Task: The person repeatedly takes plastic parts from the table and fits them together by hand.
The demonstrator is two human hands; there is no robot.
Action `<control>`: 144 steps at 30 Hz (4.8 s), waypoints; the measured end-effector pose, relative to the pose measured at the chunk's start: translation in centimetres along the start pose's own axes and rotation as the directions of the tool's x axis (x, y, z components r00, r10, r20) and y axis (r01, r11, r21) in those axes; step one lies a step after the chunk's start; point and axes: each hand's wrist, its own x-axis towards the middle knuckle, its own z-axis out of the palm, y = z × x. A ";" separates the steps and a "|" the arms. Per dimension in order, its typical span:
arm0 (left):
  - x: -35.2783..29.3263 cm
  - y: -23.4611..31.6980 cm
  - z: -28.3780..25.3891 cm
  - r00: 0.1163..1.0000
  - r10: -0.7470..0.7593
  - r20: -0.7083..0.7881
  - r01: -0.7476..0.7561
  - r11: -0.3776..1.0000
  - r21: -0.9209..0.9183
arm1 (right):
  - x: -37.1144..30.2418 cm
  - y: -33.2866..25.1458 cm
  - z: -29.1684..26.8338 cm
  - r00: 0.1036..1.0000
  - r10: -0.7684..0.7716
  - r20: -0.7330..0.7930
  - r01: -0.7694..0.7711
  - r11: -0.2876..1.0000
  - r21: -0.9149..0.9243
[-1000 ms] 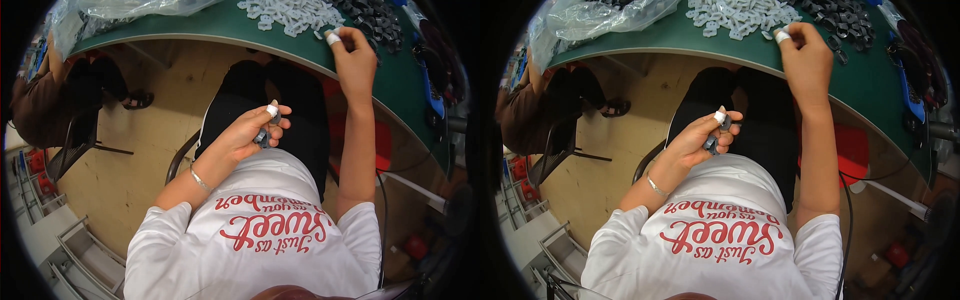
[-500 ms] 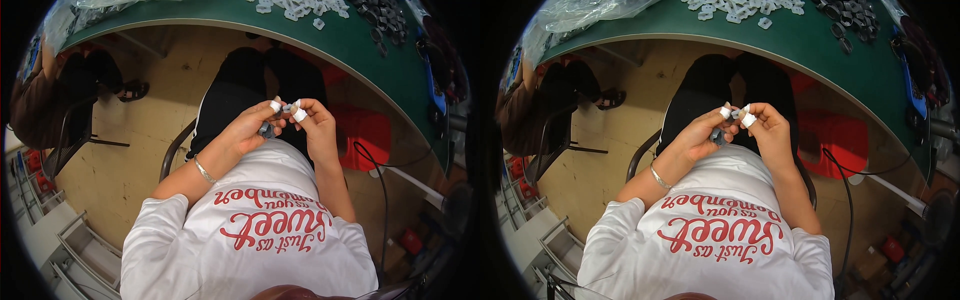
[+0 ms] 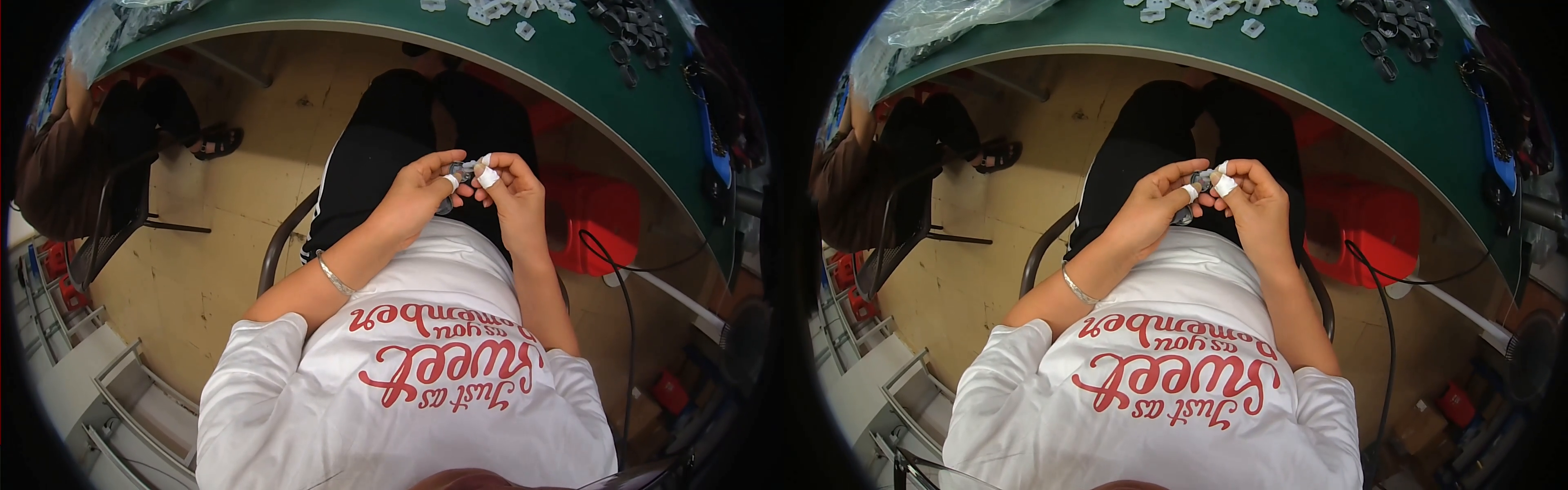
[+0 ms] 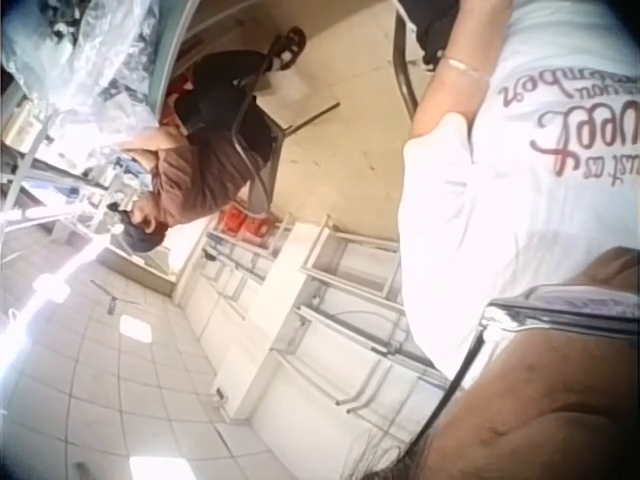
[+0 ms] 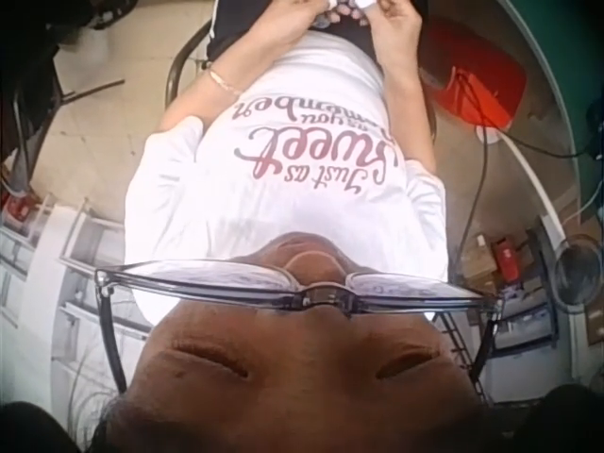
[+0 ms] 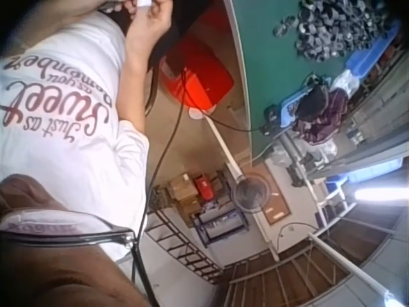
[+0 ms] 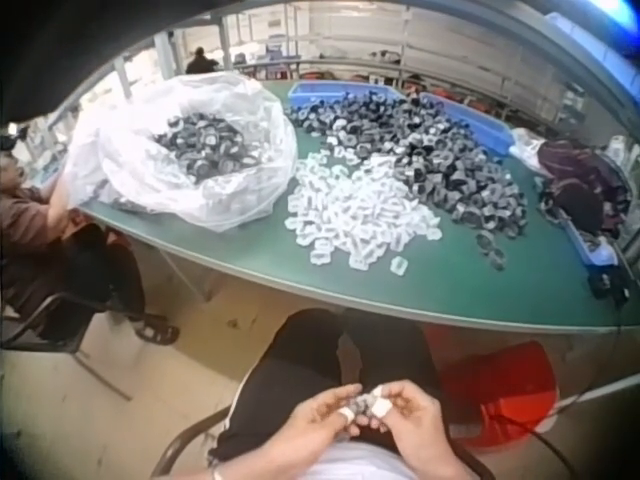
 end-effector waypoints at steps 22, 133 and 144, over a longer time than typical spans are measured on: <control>0.2 0.0 -0.9 0.985 -0.170 -0.009 0.168 0.982 -0.081 | 0.1 0.3 0.0 0.986 -0.097 0.134 0.099 0.995 -0.007; 0.1 -1.6 -0.9 0.974 -0.187 -0.129 0.163 0.971 -0.175 | 1.9 2.4 -1.8 0.953 0.276 0.123 -0.275 0.961 -0.018; 0.2 -2.0 -0.8 0.969 -0.200 -0.144 0.170 0.966 -0.193 | 1.9 3.2 -1.9 0.929 0.318 0.188 -0.350 0.920 0.176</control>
